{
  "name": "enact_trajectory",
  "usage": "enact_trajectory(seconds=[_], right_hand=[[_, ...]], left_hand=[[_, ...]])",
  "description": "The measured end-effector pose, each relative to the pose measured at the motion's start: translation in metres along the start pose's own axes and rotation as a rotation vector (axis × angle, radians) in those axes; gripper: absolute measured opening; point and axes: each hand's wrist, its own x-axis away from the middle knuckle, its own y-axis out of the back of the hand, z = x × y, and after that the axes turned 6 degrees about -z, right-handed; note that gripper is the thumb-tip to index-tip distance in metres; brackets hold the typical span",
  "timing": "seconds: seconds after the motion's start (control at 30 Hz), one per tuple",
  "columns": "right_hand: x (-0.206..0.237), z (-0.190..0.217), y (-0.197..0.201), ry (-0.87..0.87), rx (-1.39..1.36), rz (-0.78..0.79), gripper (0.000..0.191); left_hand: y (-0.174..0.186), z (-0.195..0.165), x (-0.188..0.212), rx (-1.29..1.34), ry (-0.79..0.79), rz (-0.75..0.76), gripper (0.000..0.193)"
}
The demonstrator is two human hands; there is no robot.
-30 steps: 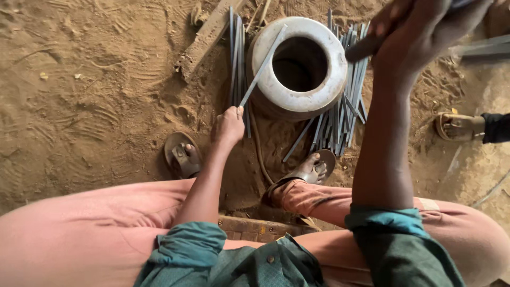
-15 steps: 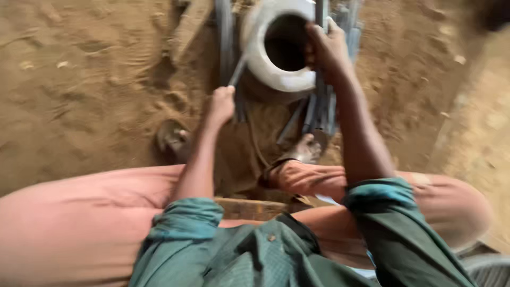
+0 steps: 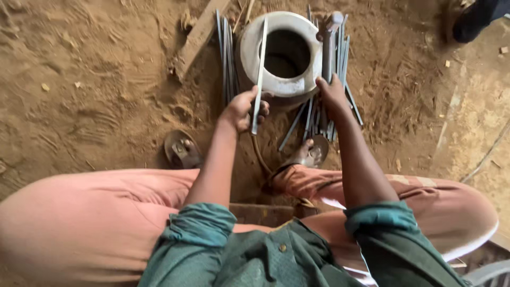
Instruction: The person sits on the ground and uses a hammer to repeatedly strike the tip of a metal rod placed on a concrete ring. They rotate the rod to sharpen different sides and then place it aside to pick up another rod.
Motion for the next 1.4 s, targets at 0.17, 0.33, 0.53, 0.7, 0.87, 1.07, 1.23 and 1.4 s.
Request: enact_trajectory(seconds=[0.17, 0.33, 0.53, 0.7, 0.87, 1.07, 1.23, 1.4], right_hand=[[0.009, -0.01, -0.003, 0.118, 0.115, -0.014, 0.027], [0.011, -0.027, -0.013, 0.021, -0.019, -0.053, 0.028], [0.008, -0.036, -0.014, 0.021, -0.049, -0.039, 0.025], [0.006, -0.039, -0.014, -0.016, -0.049, -0.046, 0.025], [0.008, -0.04, -0.012, -0.036, 0.002, -0.043, 0.025], [0.014, -0.036, -0.018, -0.02, -0.023, -0.058, 0.024], [0.015, -0.038, -0.024, -0.007, 0.072, -0.111, 0.027], [0.017, -0.043, -0.031, 0.079, 0.157, -0.174, 0.027]], left_hand=[[-0.025, -0.001, -0.007, 0.182, 0.014, 0.039, 0.043], [-0.045, -0.014, 0.005, 0.209, -0.066, -0.032, 0.042], [-0.061, -0.014, 0.002, 0.174, -0.107, 0.051, 0.042], [-0.073, -0.015, 0.005, 0.215, -0.071, -0.031, 0.04], [-0.082, -0.02, 0.011, 0.315, -0.099, 0.03, 0.039], [-0.087, -0.019, 0.002, 0.367, -0.151, 0.026, 0.027], [-0.089, -0.014, -0.002, 0.364, -0.244, 0.068, 0.013], [-0.077, -0.001, -0.012, 0.276, -0.27, 0.072, 0.011]])
